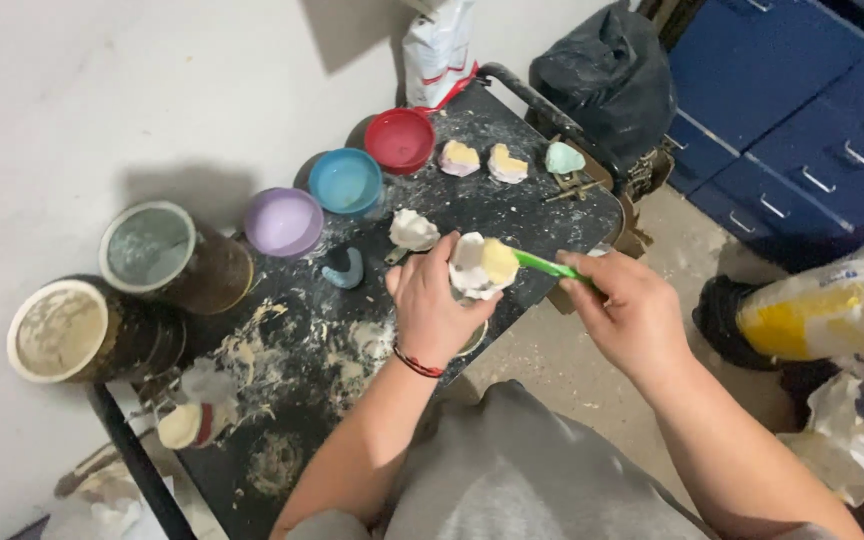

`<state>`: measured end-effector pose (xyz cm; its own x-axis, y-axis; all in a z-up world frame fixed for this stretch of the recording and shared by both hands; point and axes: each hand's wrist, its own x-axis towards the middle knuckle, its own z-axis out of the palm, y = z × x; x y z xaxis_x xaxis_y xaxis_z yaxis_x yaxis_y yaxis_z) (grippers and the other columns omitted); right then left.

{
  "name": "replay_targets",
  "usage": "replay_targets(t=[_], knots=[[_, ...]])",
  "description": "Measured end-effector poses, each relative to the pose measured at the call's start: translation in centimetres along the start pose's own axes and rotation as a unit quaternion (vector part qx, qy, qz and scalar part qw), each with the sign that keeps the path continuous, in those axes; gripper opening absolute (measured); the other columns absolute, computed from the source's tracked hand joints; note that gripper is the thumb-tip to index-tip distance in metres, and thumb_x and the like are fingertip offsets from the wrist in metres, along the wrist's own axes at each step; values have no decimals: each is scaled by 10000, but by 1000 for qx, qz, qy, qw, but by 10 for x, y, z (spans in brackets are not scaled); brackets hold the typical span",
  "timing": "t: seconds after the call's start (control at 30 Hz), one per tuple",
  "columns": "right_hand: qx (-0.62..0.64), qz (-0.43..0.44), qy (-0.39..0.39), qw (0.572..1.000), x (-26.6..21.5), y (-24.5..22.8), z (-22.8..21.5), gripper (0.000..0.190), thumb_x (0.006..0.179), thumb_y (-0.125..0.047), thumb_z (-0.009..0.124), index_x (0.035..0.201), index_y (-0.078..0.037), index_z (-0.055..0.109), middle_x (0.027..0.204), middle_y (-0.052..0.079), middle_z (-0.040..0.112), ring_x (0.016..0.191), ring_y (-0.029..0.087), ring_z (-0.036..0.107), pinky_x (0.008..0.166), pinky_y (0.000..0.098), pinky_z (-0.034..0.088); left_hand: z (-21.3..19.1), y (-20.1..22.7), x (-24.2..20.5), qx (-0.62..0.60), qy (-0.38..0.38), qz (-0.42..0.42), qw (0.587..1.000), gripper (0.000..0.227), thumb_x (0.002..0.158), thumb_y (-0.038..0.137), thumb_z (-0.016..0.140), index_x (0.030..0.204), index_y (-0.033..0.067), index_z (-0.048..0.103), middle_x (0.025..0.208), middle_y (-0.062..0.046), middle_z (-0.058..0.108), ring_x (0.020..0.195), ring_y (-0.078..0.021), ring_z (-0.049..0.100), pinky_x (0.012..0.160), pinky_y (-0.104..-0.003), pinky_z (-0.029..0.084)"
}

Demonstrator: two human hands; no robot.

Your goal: The person uses a green spatula to scoop a yellowish paste from a small container and applies it to the interior of several white, shell-like objects. The person repeatedly scoops the material and spreads it inside the objects, which are arranged on a cluttered black table.

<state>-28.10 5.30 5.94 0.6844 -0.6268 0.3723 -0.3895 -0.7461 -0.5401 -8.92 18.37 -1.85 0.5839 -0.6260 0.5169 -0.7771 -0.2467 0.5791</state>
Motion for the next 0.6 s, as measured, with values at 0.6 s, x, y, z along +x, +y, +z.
replay_targets(t=[0.6], knots=[[-189, -217, 33, 957, -16, -42, 8, 192, 876, -104, 837, 1067, -98, 819, 902, 57, 754, 827, 229, 754, 690, 294, 600, -49, 7, -24, -51, -43, -78, 995, 863, 600, 378, 891, 1357, 72, 612, 1054, -136, 778, 1027, -350, 709, 895, -470, 388]])
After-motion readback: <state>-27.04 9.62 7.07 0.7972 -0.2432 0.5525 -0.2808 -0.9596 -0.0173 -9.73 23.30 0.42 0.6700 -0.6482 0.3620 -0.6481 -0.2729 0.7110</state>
